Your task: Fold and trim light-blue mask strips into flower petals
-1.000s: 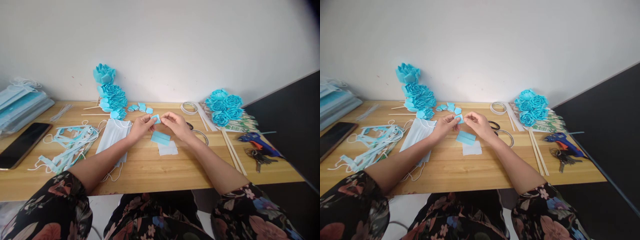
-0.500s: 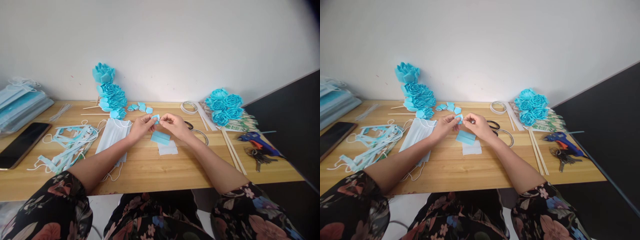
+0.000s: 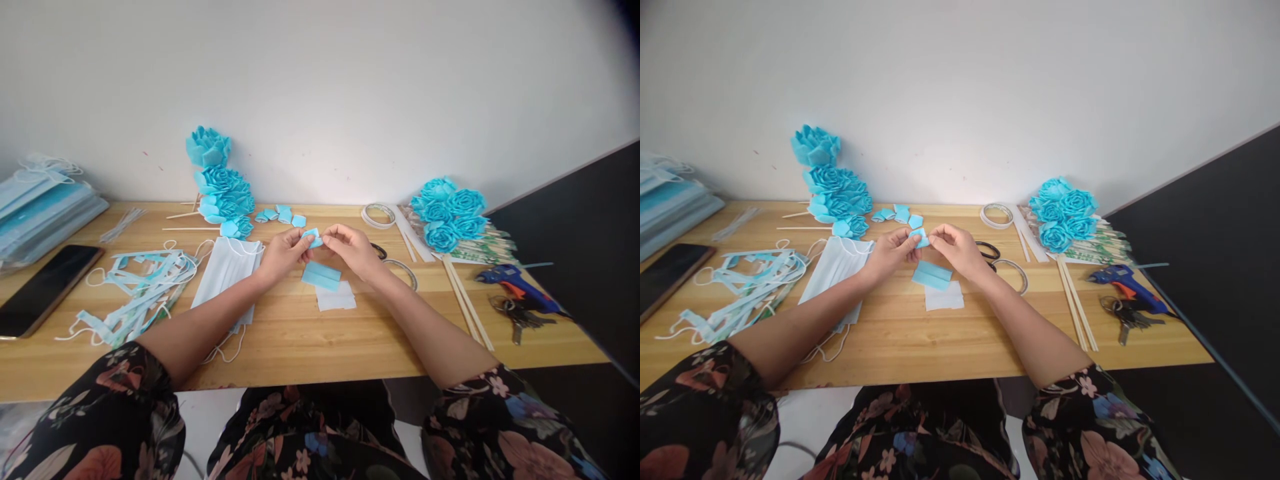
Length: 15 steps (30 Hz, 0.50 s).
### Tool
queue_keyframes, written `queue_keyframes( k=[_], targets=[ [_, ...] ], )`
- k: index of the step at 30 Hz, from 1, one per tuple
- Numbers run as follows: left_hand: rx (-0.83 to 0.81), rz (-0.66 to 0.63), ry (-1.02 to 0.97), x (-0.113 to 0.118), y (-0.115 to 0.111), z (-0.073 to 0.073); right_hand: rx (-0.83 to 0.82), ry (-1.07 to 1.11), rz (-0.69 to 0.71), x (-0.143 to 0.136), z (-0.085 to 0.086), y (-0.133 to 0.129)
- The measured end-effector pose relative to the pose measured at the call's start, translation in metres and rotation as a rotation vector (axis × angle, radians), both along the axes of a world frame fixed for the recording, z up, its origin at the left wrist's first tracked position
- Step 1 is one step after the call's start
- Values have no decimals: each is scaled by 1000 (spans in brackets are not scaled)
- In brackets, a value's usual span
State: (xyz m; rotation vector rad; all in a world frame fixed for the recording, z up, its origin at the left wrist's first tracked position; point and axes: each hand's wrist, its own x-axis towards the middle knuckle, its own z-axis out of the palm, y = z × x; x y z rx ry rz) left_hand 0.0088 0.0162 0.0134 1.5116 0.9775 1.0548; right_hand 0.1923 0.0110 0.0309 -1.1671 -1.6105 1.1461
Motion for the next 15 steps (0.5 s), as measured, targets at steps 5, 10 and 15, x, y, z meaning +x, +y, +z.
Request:
queue_keyframes(
  k=[5,10,15],
  targets=[
    [1,-12,5,0,0,-1,-54,78,35,0,4,-2],
    [4,-42,42,0,-2,-3,-18,8,42,0,0,-1],
    [-9,-89,23,2,-2,-5,38,-78,18,1,-3,1]
  ],
)
